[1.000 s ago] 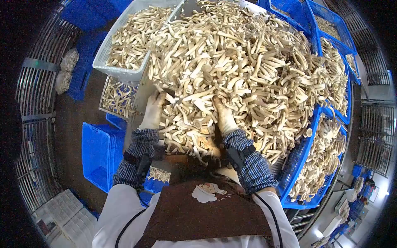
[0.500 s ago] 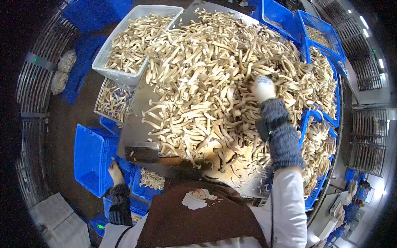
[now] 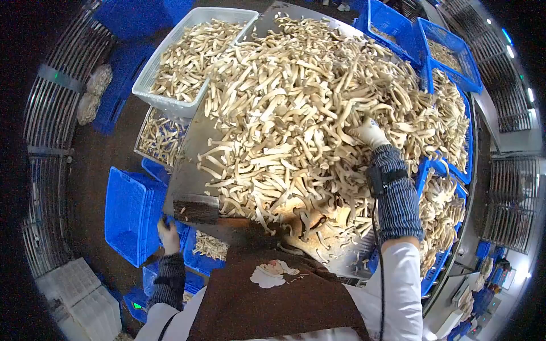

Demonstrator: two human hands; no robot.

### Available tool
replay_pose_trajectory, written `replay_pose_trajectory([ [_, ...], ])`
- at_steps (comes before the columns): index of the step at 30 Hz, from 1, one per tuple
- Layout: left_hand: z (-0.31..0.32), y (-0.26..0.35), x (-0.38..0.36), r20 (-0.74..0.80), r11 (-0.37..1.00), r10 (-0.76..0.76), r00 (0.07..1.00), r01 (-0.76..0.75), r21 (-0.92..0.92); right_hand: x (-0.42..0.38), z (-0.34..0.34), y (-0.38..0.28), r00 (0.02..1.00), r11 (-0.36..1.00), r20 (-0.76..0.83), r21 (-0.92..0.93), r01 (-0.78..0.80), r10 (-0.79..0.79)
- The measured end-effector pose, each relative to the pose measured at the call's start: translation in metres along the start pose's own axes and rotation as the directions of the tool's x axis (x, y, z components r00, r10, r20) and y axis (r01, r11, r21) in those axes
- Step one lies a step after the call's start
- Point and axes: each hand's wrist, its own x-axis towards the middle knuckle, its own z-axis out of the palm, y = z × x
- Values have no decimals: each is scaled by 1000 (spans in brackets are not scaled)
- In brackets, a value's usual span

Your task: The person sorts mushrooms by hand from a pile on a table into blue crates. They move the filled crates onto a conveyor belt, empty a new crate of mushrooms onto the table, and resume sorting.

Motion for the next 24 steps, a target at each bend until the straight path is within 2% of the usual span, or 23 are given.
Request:
replay_pose_trajectory([
  [1,6,37,19,59,961,11,998,5,-277,-25,-12,-4,1000,994,-20,105,-14,16],
  [2,18,73,34,113,847,36,993,30,-531,-42,-15,3,996,959,-81,278,55,-33],
  [3,44,101,43,100,765,153,983,-53,-642,-57,-14,10,986,890,-153,437,133,-72],
  [4,50,147,47,297,779,192,935,39,-626,-77,-14,10,975,802,-203,565,192,-90],
  [5,44,213,41,433,791,322,842,12,-612,-101,-8,2,965,703,-243,671,237,-93],
  [6,38,278,36,550,794,438,711,-19,-607,-123,2,-7,959,614,-269,744,264,-87],
  [7,47,318,30,640,710,593,488,58,-702,-144,16,-17,955,554,-285,784,280,-80],
  [8,87,329,17,619,612,702,351,146,-777,-161,35,-27,953,520,-293,805,286,-71],
  [9,75,366,-4,714,682,631,303,222,-697,-177,60,-36,951,524,-303,801,290,-62],
  [11,90,395,-43,829,595,514,222,603,-531,-198,116,-50,936,607,-351,735,302,-41],
  [13,120,390,-56,919,491,344,194,797,-352,-221,141,-68,920,680,-391,678,278,13],
  [14,131,380,-57,955,413,212,209,866,-281,-237,131,-69,971,595,-208,798,100,116],
  [15,120,377,-57,923,375,229,309,847,-376,-238,147,-62,962,419,-232,895,153,146],
  [17,140,349,-45,935,339,107,337,872,-353,-261,121,-71,987,146,55,986,-77,149],
  [18,125,346,-42,922,295,184,340,876,-382,-267,116,-71,985,101,97,989,-112,142],
  [19,108,346,-39,924,370,215,316,849,-376,-273,112,-72,981,56,139,987,-148,134],
  [21,112,333,-45,821,511,378,428,643,-570,-241,160,-53,987,240,162,957,-162,18],
  [23,100,328,-51,784,489,473,401,621,-613,-229,169,-59,988,425,83,905,-19,-134],
  [24,100,321,-42,845,515,423,327,680,-522,-223,162,-61,963,505,23,855,121,-269],
])
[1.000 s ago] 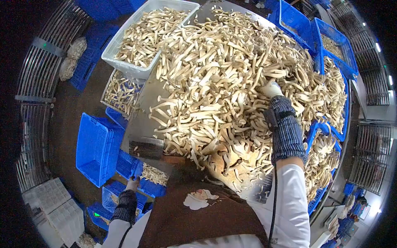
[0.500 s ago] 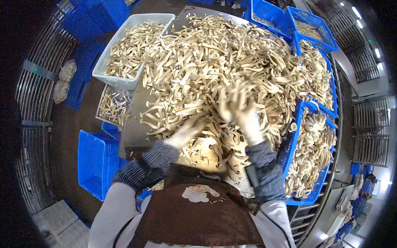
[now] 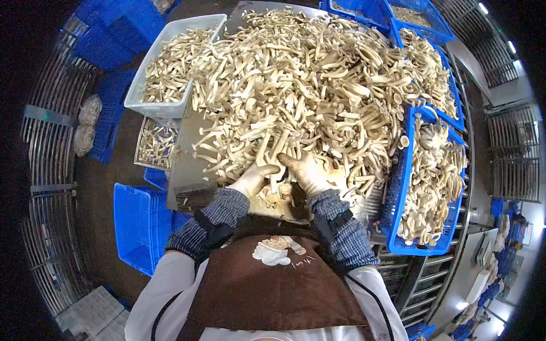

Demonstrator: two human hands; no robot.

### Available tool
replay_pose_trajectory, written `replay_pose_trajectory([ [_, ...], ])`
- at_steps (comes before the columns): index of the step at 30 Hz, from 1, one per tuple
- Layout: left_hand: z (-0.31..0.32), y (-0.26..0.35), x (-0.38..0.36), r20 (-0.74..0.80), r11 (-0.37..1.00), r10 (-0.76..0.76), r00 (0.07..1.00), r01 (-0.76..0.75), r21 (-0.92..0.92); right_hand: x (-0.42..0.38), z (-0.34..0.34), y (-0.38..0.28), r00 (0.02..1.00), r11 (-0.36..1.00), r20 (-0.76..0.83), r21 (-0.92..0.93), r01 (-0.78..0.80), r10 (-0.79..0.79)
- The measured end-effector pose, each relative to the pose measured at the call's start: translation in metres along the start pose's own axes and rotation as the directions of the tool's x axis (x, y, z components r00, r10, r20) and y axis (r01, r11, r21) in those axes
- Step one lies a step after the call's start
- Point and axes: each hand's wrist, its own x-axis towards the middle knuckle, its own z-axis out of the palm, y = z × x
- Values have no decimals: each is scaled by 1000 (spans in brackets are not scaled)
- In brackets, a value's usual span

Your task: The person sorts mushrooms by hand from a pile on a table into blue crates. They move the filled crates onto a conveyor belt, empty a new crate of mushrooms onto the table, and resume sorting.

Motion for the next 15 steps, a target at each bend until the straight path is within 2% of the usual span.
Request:
replay_pose_trajectory([
  [1,-11,3,0,9,994,-109,994,109,-27,-1,5,-2,995,942,-93,337,-7,40],
  [2,-17,0,-2,1,995,-74,997,74,-69,-1,11,-3,980,775,-184,629,55,80],
  [3,-15,4,-8,-44,995,72,996,-75,-61,-3,9,-3,985,757,-151,652,34,87],
  [4,-19,5,-10,-50,998,38,998,-40,-42,-5,7,-2,989,739,-118,674,11,93],
  [5,-22,8,-10,-56,1000,5,998,-6,-22,-7,1,-3,991,720,-24,689,-81,135],
  [6,-11,9,-15,15,983,167,986,-168,69,-13,5,-21,989,885,-21,449,-125,150],
  [7,-10,10,-16,117,921,258,959,-281,270,-18,14,-33,986,972,-23,173,-158,165],
  [8,-9,11,-17,217,803,343,914,-406,436,-19,21,-34,995,951,-56,301,-66,87],
  [9,-13,14,-17,219,800,348,912,-411,437,-21,22,-33,995,952,-57,299,-61,82],
  [11,-18,18,-15,47,968,189,981,-194,159,-17,23,-22,986,986,-166,164,41,-14],
  [12,-17,14,-15,-109,974,216,970,-205,100,-11,21,-4,989,962,-139,255,93,-58],
  [13,-11,21,-19,-169,975,222,960,-217,46,-9,21,1,988,963,-142,254,95,-60],
  [15,-20,14,-8,-380,995,70,922,-94,-45,-8,20,8,989,906,-148,420,42,24],
])
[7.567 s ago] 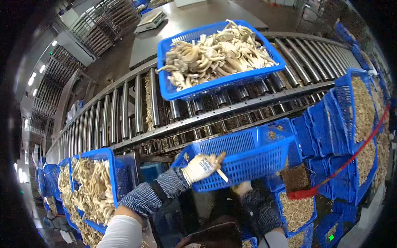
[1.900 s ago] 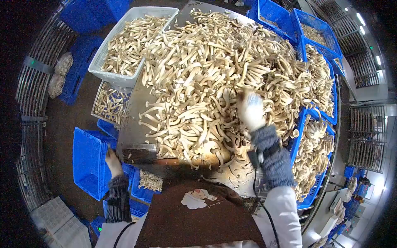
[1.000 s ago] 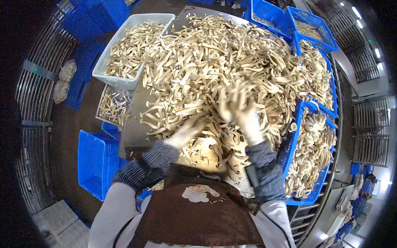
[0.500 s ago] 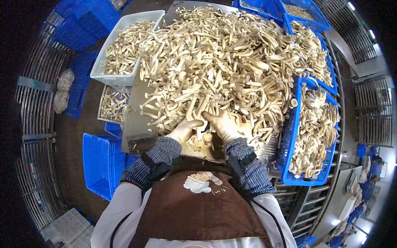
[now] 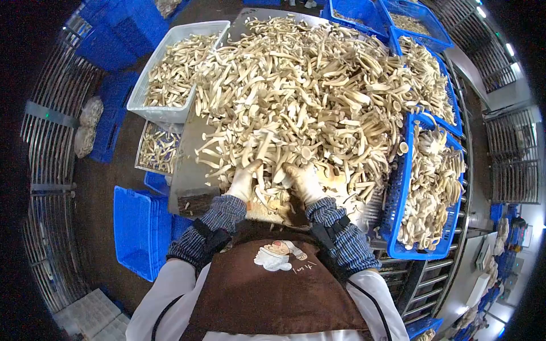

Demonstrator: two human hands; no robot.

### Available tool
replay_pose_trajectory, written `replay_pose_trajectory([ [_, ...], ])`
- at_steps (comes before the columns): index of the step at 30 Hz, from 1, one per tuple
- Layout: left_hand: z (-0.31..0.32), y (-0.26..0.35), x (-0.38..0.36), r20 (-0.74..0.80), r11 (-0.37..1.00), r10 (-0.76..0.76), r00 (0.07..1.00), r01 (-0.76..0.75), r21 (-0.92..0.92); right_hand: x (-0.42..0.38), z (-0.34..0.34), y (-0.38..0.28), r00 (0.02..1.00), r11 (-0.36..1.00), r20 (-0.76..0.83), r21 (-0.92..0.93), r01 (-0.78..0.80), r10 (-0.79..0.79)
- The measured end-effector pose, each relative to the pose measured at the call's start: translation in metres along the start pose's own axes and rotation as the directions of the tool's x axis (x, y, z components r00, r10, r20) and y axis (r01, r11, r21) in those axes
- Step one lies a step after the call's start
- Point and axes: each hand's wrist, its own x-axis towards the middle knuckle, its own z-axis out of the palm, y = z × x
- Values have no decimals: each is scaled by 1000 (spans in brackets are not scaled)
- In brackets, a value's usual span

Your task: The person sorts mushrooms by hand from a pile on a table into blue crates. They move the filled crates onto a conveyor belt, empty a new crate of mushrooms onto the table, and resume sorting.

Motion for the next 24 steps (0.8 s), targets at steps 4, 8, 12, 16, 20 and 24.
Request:
replay_pose_trajectory([
  [4,3,-17,1,381,976,215,899,-197,-87,-2,2,-1,995,995,9,-20,-99,99],
  [8,11,14,-20,141,952,-146,979,100,290,-6,18,-24,980,851,45,-506,-144,193],
  [12,14,3,0,21,990,-134,991,132,54,-22,43,-29,996,985,18,-153,-83,87],
  [16,11,-1,18,63,973,126,990,-110,-204,11,18,46,966,876,12,-419,240,-259],
  [20,20,22,-8,143,995,43,989,-56,87,5,29,4,965,998,-261,-27,-49,40],
  [24,20,-13,7,392,998,46,919,-63,29,18,27,5,970,929,-244,-362,-78,-14],
])
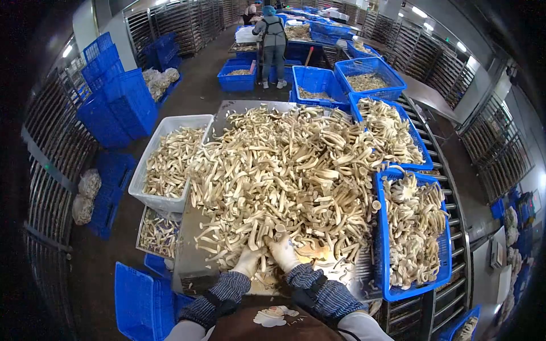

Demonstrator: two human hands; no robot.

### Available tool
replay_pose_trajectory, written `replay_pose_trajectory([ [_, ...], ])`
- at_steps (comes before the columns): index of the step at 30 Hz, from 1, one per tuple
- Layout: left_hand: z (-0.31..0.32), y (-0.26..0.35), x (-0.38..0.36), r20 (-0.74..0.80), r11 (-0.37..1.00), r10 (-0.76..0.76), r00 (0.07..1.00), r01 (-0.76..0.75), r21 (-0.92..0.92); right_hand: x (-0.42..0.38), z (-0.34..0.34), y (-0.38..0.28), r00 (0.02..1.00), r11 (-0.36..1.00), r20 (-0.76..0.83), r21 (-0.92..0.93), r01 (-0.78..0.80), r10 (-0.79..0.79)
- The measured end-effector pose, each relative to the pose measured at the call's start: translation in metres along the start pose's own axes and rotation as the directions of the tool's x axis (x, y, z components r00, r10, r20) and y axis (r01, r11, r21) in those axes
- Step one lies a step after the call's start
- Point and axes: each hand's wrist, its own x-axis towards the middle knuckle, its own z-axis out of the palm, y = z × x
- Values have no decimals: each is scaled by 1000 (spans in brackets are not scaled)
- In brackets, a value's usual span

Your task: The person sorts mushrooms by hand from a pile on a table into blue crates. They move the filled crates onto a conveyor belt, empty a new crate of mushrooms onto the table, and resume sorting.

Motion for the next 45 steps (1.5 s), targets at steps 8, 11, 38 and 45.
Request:
replay_pose_trajectory([
  [8,-13,12,-4,-139,978,-155,978,133,-158,-12,-30,-20,946,931,178,297,211,-271],
  [11,-4,-1,-4,-168,988,-148,975,141,-56,-11,-30,-30,957,935,289,332,-126,26],
  [38,-63,-12,22,173,399,92,981,-195,896,26,-45,49,746,350,228,-773,530,-625],
  [45,-29,12,19,-486,982,-167,858,98,-164,6,-63,-12,971,917,-238,391,71,27],
])
